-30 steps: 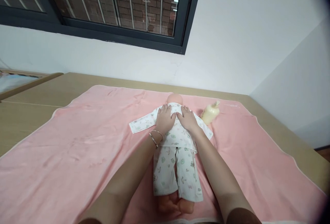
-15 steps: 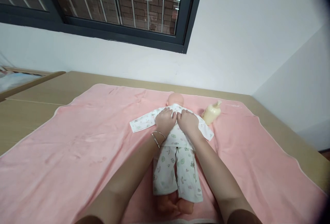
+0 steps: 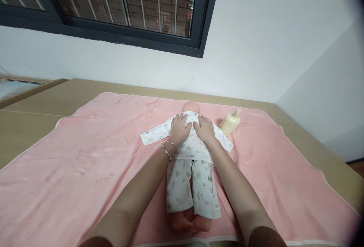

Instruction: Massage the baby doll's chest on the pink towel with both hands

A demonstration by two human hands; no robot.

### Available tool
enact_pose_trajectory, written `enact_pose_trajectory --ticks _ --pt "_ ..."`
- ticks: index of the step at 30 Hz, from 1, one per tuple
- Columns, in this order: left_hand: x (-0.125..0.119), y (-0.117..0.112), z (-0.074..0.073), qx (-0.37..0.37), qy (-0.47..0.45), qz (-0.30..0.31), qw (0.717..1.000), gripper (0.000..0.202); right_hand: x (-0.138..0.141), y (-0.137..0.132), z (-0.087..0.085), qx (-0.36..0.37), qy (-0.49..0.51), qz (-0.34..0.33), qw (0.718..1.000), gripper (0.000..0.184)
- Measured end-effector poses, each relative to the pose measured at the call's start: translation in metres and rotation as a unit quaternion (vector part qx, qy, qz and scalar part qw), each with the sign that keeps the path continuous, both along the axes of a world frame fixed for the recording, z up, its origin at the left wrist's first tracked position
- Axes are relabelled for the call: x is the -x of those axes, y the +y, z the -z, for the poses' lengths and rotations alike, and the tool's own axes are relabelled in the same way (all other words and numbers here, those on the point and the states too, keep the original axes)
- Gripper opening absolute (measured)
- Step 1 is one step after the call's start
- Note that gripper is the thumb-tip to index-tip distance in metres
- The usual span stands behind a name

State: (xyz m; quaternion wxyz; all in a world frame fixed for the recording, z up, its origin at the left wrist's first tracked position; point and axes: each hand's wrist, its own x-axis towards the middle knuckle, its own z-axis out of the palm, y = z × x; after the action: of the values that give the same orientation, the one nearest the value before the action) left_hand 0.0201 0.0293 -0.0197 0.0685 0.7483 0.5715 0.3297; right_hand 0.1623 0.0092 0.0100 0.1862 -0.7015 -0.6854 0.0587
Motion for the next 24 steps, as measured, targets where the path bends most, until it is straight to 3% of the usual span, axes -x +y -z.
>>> enact_pose_trajectory --ticks 4,10,15,20,24 --pt "0.001 0.002 0.000 0.006 -0.007 0.001 1.000 0.050 0.000 -0.001 0.000 -0.014 0.024 -0.003 1.000 0.058" --pt "0.003 0.001 0.000 0.004 -0.006 0.006 1.000 0.050 0.016 -0.013 -0.004 -0.135 0.017 -0.065 0.989 0.051" --pt "0.003 0.003 0.005 -0.016 -0.042 0.011 0.999 0.045 0.019 -0.012 0.002 -0.098 0.023 -0.121 0.988 0.050" --pt "0.005 0.001 0.007 -0.025 -0.101 0.014 0.994 0.049 0.021 -0.014 0.002 -0.149 0.009 -0.038 0.988 0.057" --pt "0.007 0.000 0.009 -0.027 -0.132 0.017 0.991 0.056 0.024 -0.017 -0.003 -0.063 -0.019 -0.092 0.994 0.056"
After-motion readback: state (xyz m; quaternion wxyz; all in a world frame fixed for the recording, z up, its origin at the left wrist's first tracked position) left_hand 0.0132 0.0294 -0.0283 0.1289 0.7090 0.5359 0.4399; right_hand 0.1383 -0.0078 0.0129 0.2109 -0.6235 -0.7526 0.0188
